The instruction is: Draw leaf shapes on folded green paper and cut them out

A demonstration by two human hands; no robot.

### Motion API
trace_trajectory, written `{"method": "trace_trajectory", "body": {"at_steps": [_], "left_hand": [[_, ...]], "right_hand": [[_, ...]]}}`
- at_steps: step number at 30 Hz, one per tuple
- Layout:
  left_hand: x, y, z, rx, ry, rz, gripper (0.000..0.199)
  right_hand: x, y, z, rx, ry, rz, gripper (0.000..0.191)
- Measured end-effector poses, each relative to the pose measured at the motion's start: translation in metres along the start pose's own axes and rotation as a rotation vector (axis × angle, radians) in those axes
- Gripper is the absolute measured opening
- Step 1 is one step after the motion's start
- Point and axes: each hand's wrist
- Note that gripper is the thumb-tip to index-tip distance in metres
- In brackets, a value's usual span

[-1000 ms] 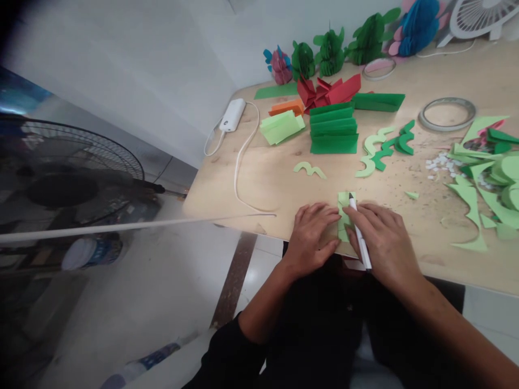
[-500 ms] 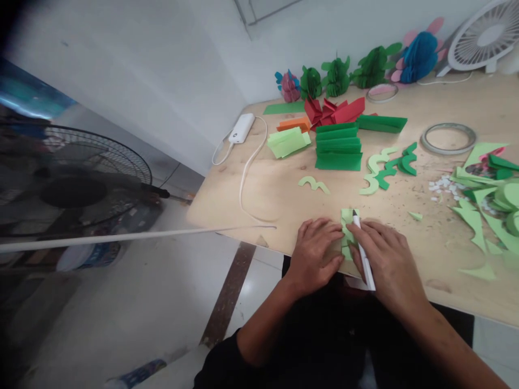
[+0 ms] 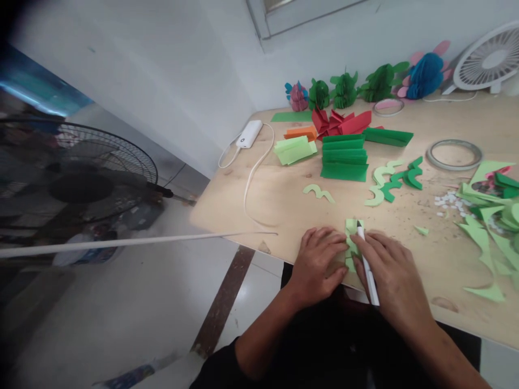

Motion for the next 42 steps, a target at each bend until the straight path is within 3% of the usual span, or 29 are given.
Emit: {"method": "trace_trajectory", "body": {"at_steps": [8, 20, 42], "left_hand": [[0.004, 0.004, -0.002, 0.03, -0.064, -0.062, 0.034], [0.001, 0.016, 0.009, -0.063, 0.042, 0.032, 0.034], [0.008, 0.017, 0.01, -0.071, 0.059, 0.092, 0.034]], "right_hand": [[-0.001, -0.005, -0.004, -0.033, 0.011, 0.028, 0.048], [0.001, -0.002, -0.001, -0.011, 0.01, 0.037, 0.045], [0.006, 0.002, 0.006, -0.072, -0.001, 0.065, 0.058]]}}
Point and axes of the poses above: each hand's wrist, its own y-axis towards the middle knuckle, its own x-axis out of the back of the hand, z = x × y, and after that the axes turned 15 degrees about y, right-handed
